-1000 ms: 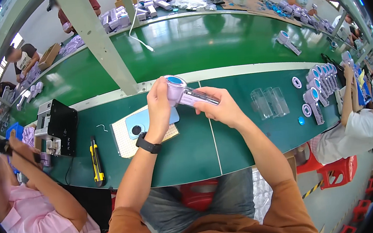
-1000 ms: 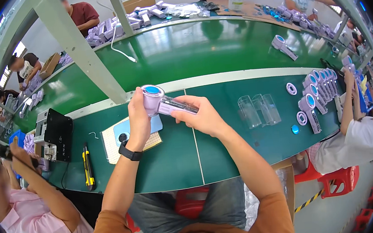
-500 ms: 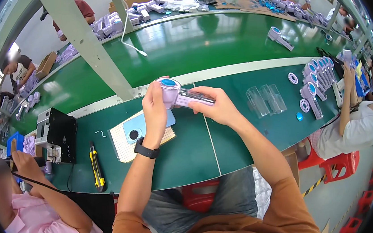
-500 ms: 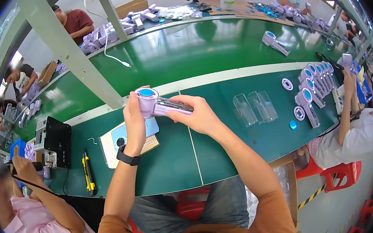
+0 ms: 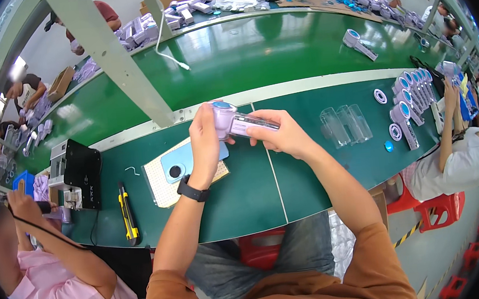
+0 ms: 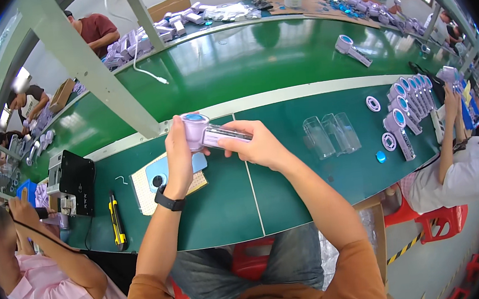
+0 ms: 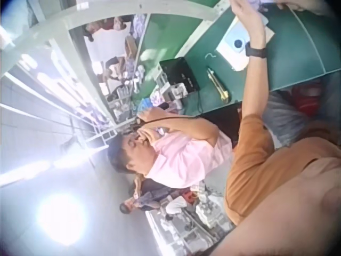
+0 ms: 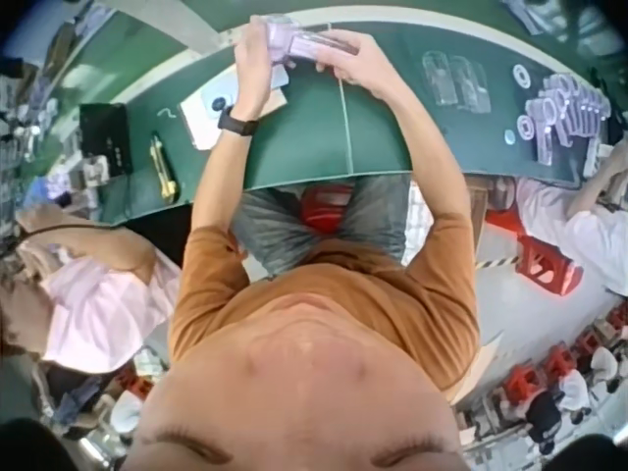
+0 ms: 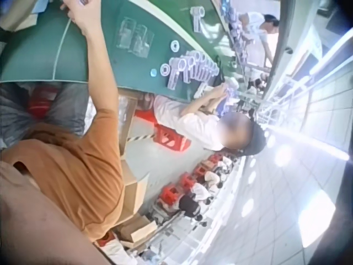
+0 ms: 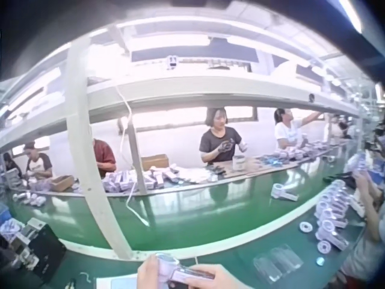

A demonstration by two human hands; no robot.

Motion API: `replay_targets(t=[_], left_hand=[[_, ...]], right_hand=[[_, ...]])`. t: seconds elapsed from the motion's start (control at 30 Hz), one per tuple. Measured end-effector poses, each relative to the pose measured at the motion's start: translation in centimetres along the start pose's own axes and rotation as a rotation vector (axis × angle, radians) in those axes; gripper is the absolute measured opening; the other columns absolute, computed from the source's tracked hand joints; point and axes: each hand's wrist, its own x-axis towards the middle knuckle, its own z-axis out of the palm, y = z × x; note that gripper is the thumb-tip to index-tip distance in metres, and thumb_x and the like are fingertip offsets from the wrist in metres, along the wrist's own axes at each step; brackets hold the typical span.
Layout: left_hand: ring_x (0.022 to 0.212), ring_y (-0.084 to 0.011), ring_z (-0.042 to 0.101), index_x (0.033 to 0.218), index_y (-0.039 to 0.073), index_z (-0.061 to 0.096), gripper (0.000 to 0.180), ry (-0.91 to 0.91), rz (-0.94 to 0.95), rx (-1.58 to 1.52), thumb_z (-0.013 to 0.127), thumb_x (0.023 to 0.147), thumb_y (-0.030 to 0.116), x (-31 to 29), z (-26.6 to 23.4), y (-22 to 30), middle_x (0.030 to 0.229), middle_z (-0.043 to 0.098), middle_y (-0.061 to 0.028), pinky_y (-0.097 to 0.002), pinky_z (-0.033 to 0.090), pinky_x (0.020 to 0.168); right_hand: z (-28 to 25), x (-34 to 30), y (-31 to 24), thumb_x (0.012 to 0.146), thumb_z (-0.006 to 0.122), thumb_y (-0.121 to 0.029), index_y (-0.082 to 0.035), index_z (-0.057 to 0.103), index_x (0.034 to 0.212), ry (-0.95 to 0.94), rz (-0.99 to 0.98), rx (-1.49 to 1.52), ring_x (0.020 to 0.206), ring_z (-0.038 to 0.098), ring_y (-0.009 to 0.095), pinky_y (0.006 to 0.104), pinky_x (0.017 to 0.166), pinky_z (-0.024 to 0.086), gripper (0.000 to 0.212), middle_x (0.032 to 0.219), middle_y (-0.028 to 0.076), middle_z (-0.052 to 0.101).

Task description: Assembling electronic circuit boards into plastic housings on a factory assembly line.

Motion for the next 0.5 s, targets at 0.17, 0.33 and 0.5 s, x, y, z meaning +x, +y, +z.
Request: replay_targets(t=[0.17,0.33,0.5], left_hand=[[0.105,-0.0238,0.060,0.156,0.010,0.026,0.063,0.099,0.049,-0.007,0.033,0.108,0.050,0.6,0.2,-0.8,0.140,0.045,-0.0208,-0.0364,0.058,0.082],[0.086,-0.0321,0.058,0.104,0.002,0.065,0.019,0.141,0.646,0.751,0.064,0.094,0.018,0.6,-0.6,-1.4,0.088,0.059,-0.0143,-0.0383,0.047,0.069],[0.050,-0.0355,0.058,0.076,0.007,0.061,0.025,-0.014,0.396,0.805,0.065,0.094,0.023,-0.6,1.1,-1.6,0.054,0.057,-0.0128,-0.0453,0.042,0.048]], right_hand=[[-2.3,1.6,2.0,0.101,0.059,-0.021,-0.002,0.050,0.135,-0.117,0.025,0.446,0.064,0.051,0.008,0.0229,0.052,0.040,0.040,0.100,0.010,0.065],[-3.7,7.7,4.7,0.100,0.057,-0.021,0.002,0.042,0.139,0.430,-0.360,-0.384,0.096,0.065,0.028,0.0423,0.085,0.053,0.047,0.111,0.015,0.065],[-7.8,14.9,3.6,0.093,0.064,-0.025,0.003,0.054,0.122,0.657,-0.416,-1.039,0.116,0.058,0.044,0.0527,0.095,0.048,0.041,0.121,0.028,0.061]])
